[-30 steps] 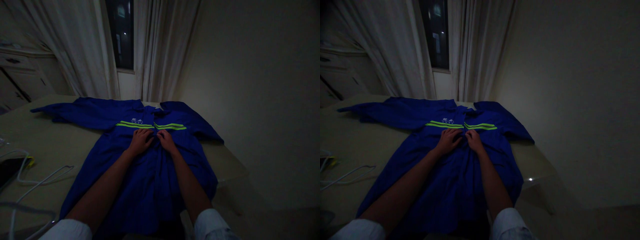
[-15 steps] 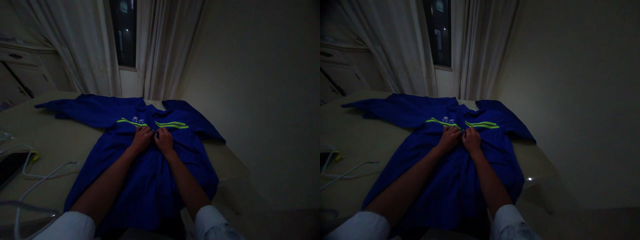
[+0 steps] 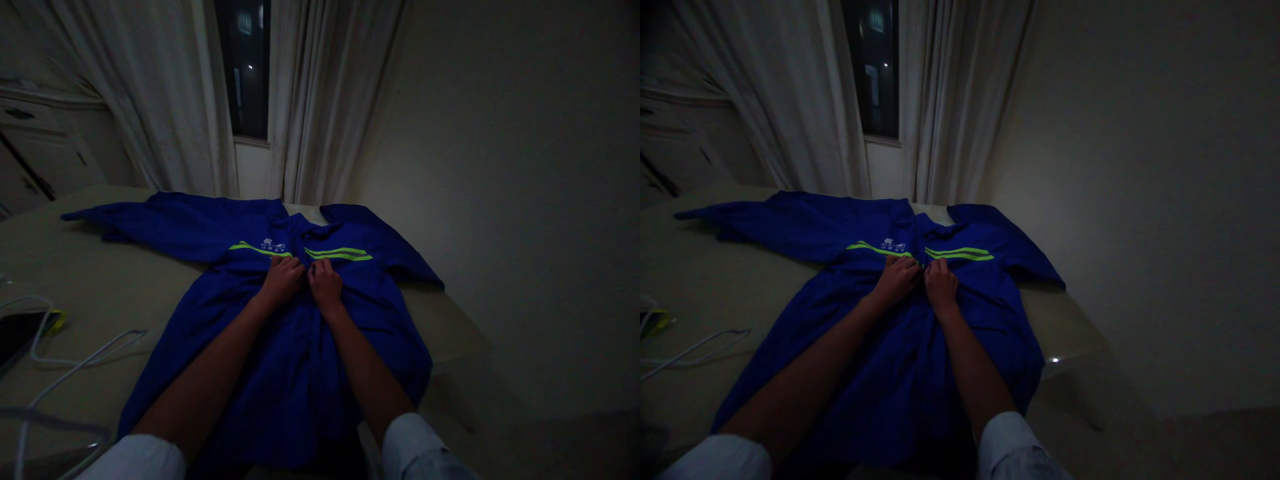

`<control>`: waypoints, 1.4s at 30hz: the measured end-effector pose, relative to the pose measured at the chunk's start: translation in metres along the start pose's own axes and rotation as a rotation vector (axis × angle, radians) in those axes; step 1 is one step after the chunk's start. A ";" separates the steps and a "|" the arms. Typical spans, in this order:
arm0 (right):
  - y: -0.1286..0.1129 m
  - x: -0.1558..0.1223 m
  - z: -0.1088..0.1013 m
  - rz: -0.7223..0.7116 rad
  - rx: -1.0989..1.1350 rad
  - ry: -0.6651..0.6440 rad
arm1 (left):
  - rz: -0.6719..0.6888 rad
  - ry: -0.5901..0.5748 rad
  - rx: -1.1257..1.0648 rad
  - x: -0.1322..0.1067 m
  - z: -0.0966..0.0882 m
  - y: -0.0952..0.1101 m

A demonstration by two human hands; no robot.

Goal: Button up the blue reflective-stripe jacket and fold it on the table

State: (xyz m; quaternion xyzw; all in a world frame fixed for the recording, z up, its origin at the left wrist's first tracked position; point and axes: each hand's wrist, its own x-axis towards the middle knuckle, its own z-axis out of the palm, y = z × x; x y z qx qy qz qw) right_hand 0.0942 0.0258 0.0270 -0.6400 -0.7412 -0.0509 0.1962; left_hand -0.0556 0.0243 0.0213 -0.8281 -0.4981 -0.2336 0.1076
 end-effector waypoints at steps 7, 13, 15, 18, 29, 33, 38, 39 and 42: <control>0.012 0.004 0.006 -0.068 0.152 -0.007 | -0.085 -0.051 -0.002 -0.003 0.006 -0.002; 0.024 0.006 0.015 -0.100 0.305 0.040 | -0.127 -0.152 -0.110 -0.003 0.015 -0.007; 0.026 0.007 0.016 -0.122 0.320 0.055 | -0.131 -0.148 -0.126 -0.003 0.014 -0.008; 0.026 0.005 0.015 -0.158 0.310 0.064 | -0.161 -0.134 -0.144 -0.005 0.012 -0.008; 0.014 0.000 0.013 -0.197 0.072 0.098 | -0.150 -0.143 -0.172 -0.004 0.006 -0.006; 0.013 0.001 0.011 -0.209 0.020 0.081 | -0.114 -0.155 -0.177 -0.004 0.006 -0.008; 0.014 0.002 0.012 -0.147 0.046 0.046 | -0.055 -0.162 -0.137 -0.004 0.006 -0.010; 0.015 0.003 0.013 -0.134 0.069 0.040 | -0.045 -0.167 -0.136 -0.003 0.006 -0.011; 0.018 0.004 0.014 -0.109 0.159 0.028 | -0.044 -0.183 -0.166 -0.001 0.008 -0.014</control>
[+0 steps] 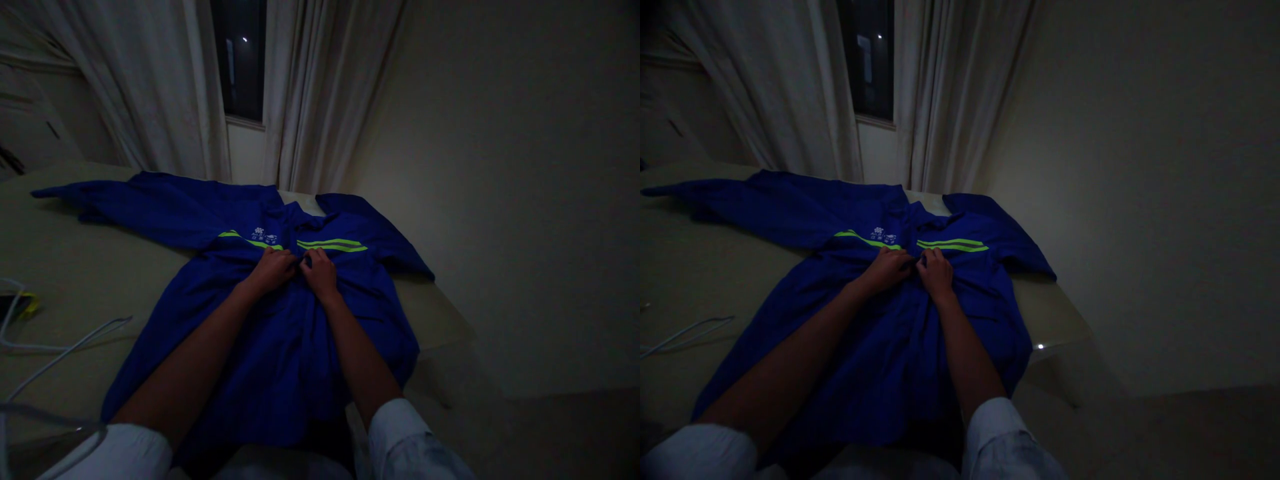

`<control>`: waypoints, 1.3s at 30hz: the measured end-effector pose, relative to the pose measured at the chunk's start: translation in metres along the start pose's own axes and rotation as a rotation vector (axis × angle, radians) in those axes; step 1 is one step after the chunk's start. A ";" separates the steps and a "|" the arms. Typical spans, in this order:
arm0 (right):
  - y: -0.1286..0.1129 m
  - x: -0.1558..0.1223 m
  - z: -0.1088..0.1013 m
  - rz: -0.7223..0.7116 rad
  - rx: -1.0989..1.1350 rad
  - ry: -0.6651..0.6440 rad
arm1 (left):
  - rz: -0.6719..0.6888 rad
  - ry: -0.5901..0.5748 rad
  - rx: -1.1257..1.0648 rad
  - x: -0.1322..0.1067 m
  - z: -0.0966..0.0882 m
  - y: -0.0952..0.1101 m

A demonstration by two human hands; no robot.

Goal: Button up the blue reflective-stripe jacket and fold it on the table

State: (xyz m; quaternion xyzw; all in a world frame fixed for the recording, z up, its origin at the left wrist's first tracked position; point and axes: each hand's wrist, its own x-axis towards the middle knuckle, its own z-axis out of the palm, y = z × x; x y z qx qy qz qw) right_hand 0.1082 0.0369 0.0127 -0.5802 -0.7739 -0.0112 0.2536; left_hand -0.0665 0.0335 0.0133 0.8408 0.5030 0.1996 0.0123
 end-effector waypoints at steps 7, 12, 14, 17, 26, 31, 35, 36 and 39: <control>0.018 0.004 -0.002 -0.171 0.343 -0.025 | -0.063 0.003 -0.170 -0.001 0.003 -0.008; 0.023 0.006 0.001 -0.156 0.404 -0.028 | -0.131 0.040 -0.265 -0.002 0.008 -0.008; 0.022 0.006 0.002 -0.147 0.398 -0.011 | -0.139 0.048 -0.284 -0.001 0.009 -0.010; 0.019 0.005 0.003 -0.132 0.358 0.040 | -0.126 0.032 -0.335 0.000 0.011 -0.015; 0.016 0.001 0.000 -0.180 0.268 0.046 | -0.148 0.068 -0.411 -0.002 0.013 -0.014; 0.014 0.001 -0.001 -0.202 0.193 0.035 | -0.154 0.071 -0.339 -0.003 0.011 -0.011; 0.007 -0.001 -0.005 -0.207 0.018 0.034 | -0.134 0.056 -0.256 -0.003 0.006 -0.008; 0.006 -0.001 -0.006 -0.215 -0.016 0.036 | -0.126 0.053 -0.245 -0.004 0.005 -0.007; 0.004 -0.002 -0.007 -0.260 -0.065 0.042 | -0.109 0.037 -0.230 -0.004 0.003 -0.006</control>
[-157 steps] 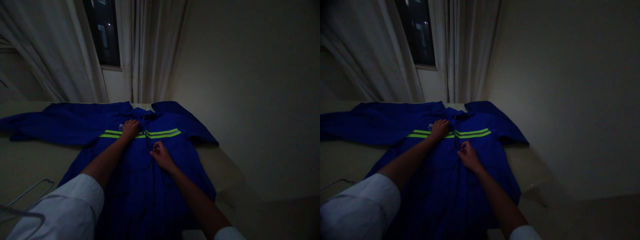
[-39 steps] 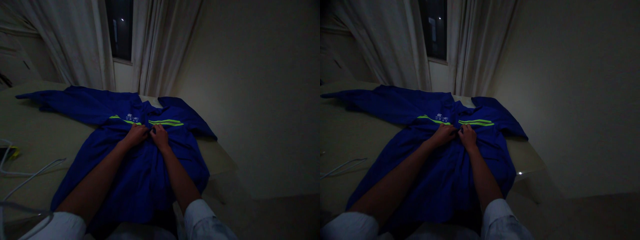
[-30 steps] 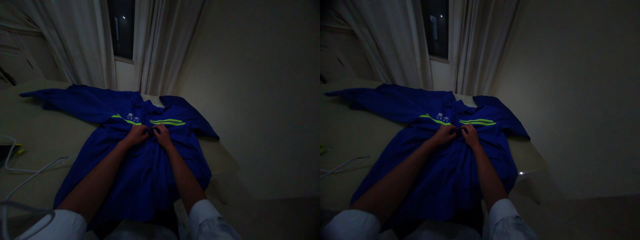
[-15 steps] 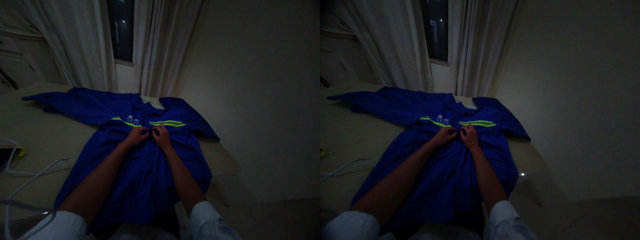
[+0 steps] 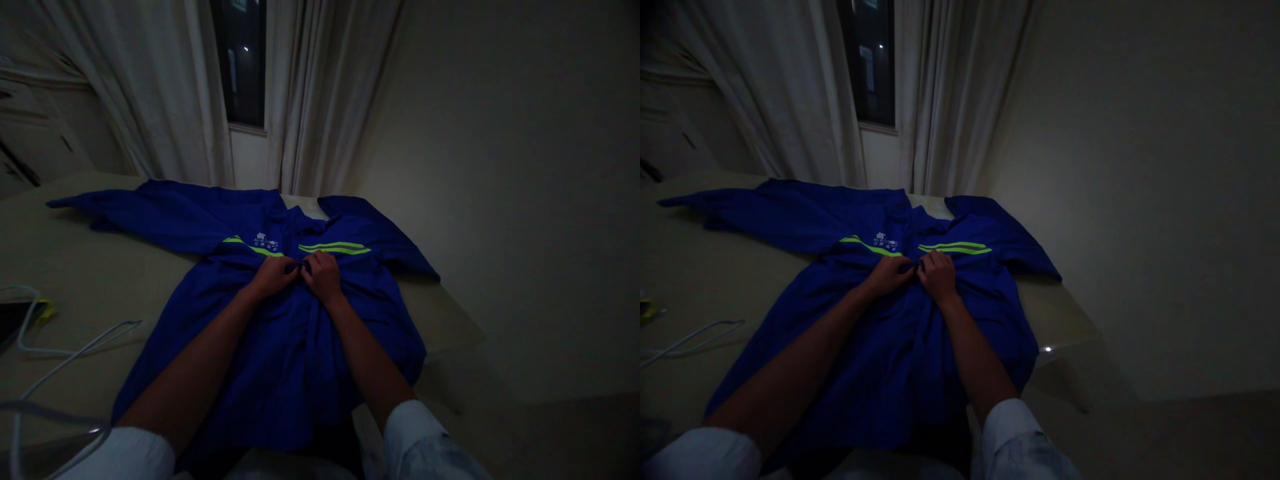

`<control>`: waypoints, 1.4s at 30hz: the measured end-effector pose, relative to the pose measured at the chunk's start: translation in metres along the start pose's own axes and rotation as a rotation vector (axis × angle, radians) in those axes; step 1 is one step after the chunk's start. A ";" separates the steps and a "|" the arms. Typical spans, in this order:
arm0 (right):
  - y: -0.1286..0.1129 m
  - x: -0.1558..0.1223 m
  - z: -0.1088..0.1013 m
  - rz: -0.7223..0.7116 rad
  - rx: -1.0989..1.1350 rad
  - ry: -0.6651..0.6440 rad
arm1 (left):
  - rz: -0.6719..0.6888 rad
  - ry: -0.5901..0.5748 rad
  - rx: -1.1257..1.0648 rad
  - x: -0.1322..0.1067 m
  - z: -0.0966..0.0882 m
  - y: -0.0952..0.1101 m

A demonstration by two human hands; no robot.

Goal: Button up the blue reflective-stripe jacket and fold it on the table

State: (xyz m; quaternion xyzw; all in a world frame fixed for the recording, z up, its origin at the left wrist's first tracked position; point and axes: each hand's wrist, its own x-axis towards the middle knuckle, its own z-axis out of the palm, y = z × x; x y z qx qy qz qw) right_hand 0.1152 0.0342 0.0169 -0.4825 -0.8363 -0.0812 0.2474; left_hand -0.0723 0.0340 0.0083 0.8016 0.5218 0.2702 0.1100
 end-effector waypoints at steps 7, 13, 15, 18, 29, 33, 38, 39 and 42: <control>0.003 0.000 0.002 -0.056 -0.004 0.020 | -0.033 -0.075 0.106 -0.001 -0.001 0.000; -0.002 0.000 0.004 -0.066 -0.071 0.024 | 0.030 -0.139 0.208 -0.001 -0.008 0.005; -0.003 0.001 0.005 -0.049 -0.096 0.009 | 0.044 -0.148 0.227 0.000 -0.009 0.006; -0.006 0.001 0.007 -0.016 -0.127 -0.010 | 0.047 -0.150 0.246 0.000 -0.010 0.009; -0.007 0.003 0.003 0.092 -0.091 -0.020 | 0.074 -0.129 0.298 0.001 -0.011 0.014; -0.006 0.003 0.002 0.128 -0.046 -0.007 | 0.040 -0.114 0.217 0.005 -0.006 0.007; -0.003 0.003 0.009 0.155 0.030 -0.022 | 0.028 -0.137 0.057 0.009 0.002 -0.010; -0.002 0.003 0.011 0.159 0.056 -0.034 | 0.030 -0.145 0.040 0.010 0.003 -0.013; 0.004 0.003 0.013 0.130 0.139 -0.046 | 0.012 -0.145 0.021 0.008 0.006 -0.015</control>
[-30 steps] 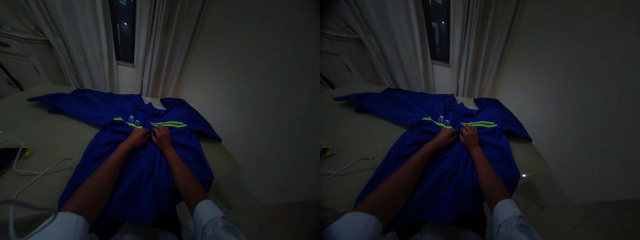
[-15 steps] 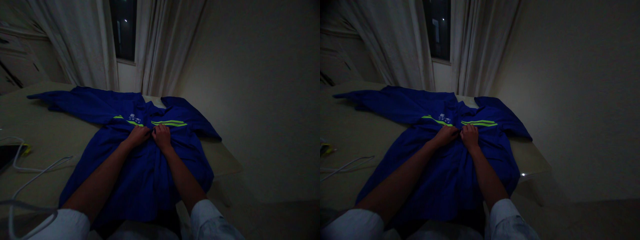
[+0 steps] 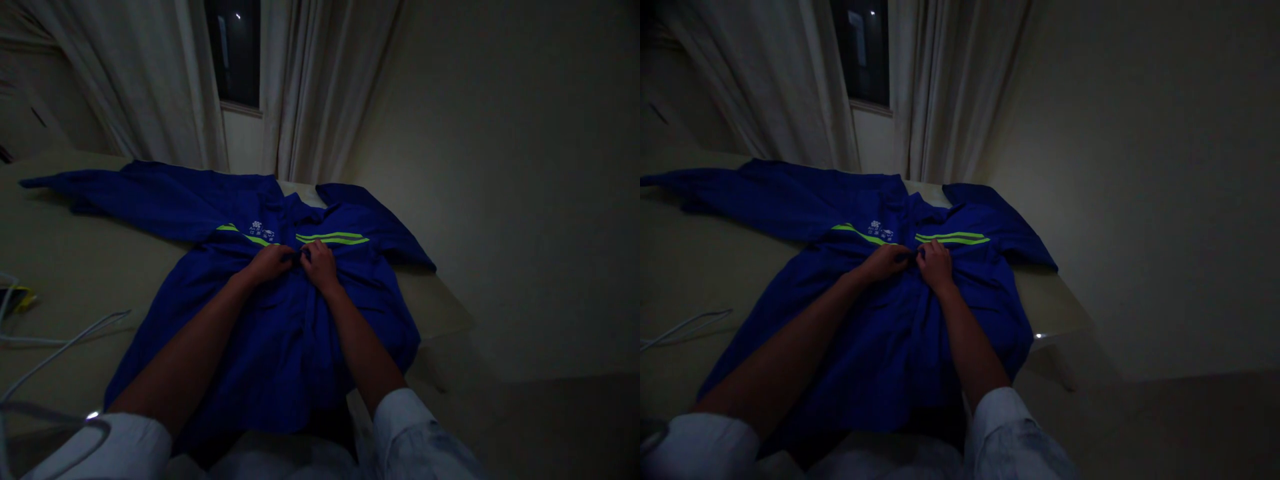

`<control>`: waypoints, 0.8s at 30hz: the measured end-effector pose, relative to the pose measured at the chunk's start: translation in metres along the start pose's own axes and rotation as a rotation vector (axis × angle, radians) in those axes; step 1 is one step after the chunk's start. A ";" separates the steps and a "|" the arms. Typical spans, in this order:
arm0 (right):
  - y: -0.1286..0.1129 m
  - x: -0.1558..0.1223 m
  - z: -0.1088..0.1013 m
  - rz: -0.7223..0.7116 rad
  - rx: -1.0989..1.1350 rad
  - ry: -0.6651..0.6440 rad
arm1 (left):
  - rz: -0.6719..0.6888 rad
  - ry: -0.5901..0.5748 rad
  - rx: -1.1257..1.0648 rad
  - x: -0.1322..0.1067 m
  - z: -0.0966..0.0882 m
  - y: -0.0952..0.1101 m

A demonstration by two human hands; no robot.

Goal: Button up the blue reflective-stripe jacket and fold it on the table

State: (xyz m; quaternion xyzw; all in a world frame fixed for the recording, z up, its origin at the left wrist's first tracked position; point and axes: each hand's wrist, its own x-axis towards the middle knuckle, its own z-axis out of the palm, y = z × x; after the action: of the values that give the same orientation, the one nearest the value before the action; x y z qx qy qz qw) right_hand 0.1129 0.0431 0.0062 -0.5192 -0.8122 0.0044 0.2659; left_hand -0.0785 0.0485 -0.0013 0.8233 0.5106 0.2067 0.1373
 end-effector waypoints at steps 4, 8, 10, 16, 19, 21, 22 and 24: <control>0.003 0.001 -0.003 -0.074 0.046 0.040 | -0.063 0.055 0.080 -0.006 0.001 0.008; -0.004 -0.002 -0.008 -0.148 -0.055 0.050 | -0.038 0.067 0.180 -0.011 -0.003 0.018; -0.008 -0.003 -0.009 -0.172 -0.118 0.039 | -0.024 0.056 0.225 -0.012 -0.004 0.021; -0.011 -0.004 -0.007 -0.141 -0.192 0.044 | -0.035 0.055 0.272 -0.014 -0.007 0.029; -0.013 -0.003 -0.005 -0.103 -0.246 0.057 | -0.032 0.097 0.289 -0.016 -0.008 0.035; -0.014 -0.003 -0.005 -0.084 -0.284 0.069 | -0.033 0.099 0.300 -0.016 -0.009 0.037; -0.015 -0.003 -0.005 -0.088 -0.295 0.074 | -0.035 0.090 0.301 -0.016 -0.009 0.037; -0.016 -0.003 -0.005 -0.120 -0.300 0.072 | -0.045 0.068 0.292 -0.015 -0.010 0.036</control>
State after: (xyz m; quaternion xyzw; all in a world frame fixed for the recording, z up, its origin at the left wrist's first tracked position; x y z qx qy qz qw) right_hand 0.1027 0.0323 0.0137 -0.5036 -0.8232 -0.1513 0.2143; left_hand -0.0604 0.0194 0.0203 0.8154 0.5577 0.1550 0.0034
